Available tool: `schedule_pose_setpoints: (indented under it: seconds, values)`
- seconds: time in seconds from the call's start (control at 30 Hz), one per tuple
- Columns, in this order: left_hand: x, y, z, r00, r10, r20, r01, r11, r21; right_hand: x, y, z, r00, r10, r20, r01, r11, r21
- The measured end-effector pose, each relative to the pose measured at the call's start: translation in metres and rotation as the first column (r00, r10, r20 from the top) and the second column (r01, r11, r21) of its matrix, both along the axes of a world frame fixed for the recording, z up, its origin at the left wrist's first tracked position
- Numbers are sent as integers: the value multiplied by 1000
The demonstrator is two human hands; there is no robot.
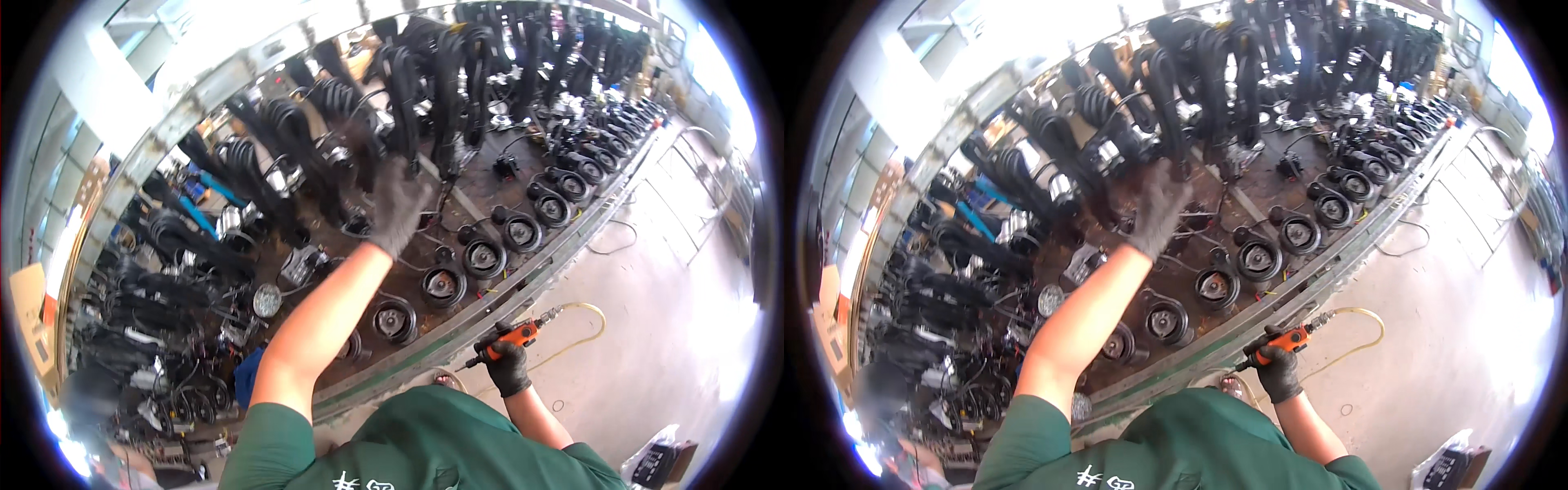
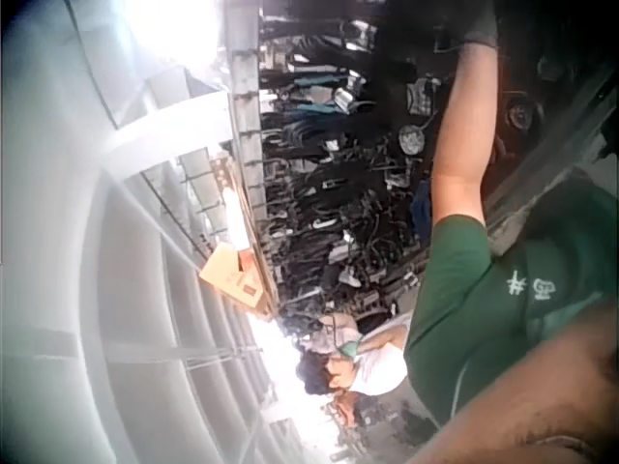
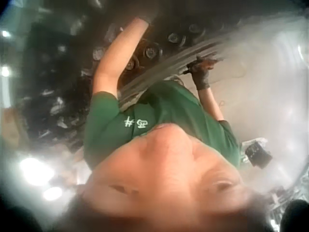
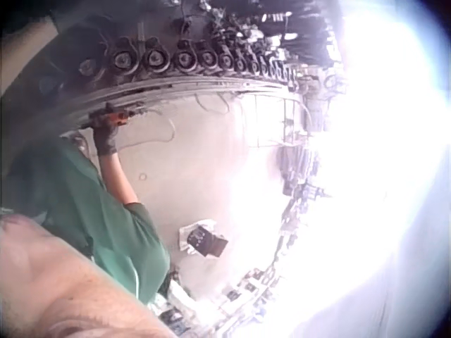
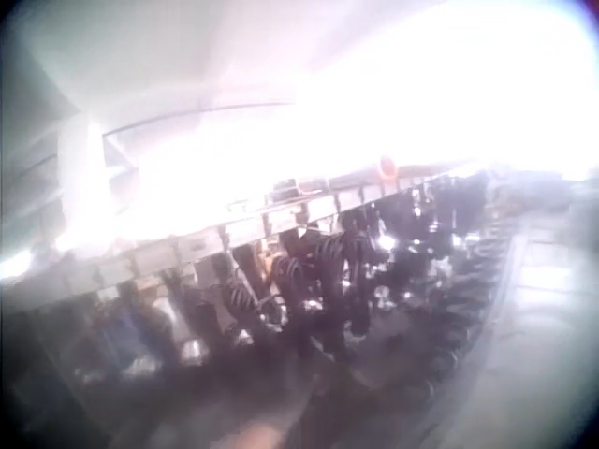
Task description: The person uses a power tool to drive screws into electrical components, wipes the components with a blue cloth, and moves finished units from the rack to the assembly table.
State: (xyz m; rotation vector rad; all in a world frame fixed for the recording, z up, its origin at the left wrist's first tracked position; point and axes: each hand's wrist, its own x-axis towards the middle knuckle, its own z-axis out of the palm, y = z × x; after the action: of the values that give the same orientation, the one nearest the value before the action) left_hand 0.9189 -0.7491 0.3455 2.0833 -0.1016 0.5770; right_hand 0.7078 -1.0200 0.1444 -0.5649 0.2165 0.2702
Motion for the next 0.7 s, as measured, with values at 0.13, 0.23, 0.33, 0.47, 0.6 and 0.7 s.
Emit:
schedule_pose_setpoints:
  seconds: [0.13,0.23,0.33,0.47,0.6,0.7]
  values:
    - [93,10,4,997,72,37,-56,940,-336,-11,-21,13,997,-82,-3,82,996,38]
    - [108,0,0,986,74,-150,-116,949,-294,-19,-41,9,991,-137,13,136,990,37]
    - [80,-23,-17,996,62,-61,-77,958,-275,-27,-56,16,986,-167,-5,166,984,67]
    - [12,-32,-48,983,-100,156,156,898,-411,-19,-56,19,992,-124,-22,126,985,120]
    - [-72,-5,-61,903,-414,-116,244,716,-654,2,-41,28,995,-55,84,50,997,59]
    - [-107,5,-58,905,-426,-23,314,702,-639,20,-28,38,975,20,220,-18,1000,-12]
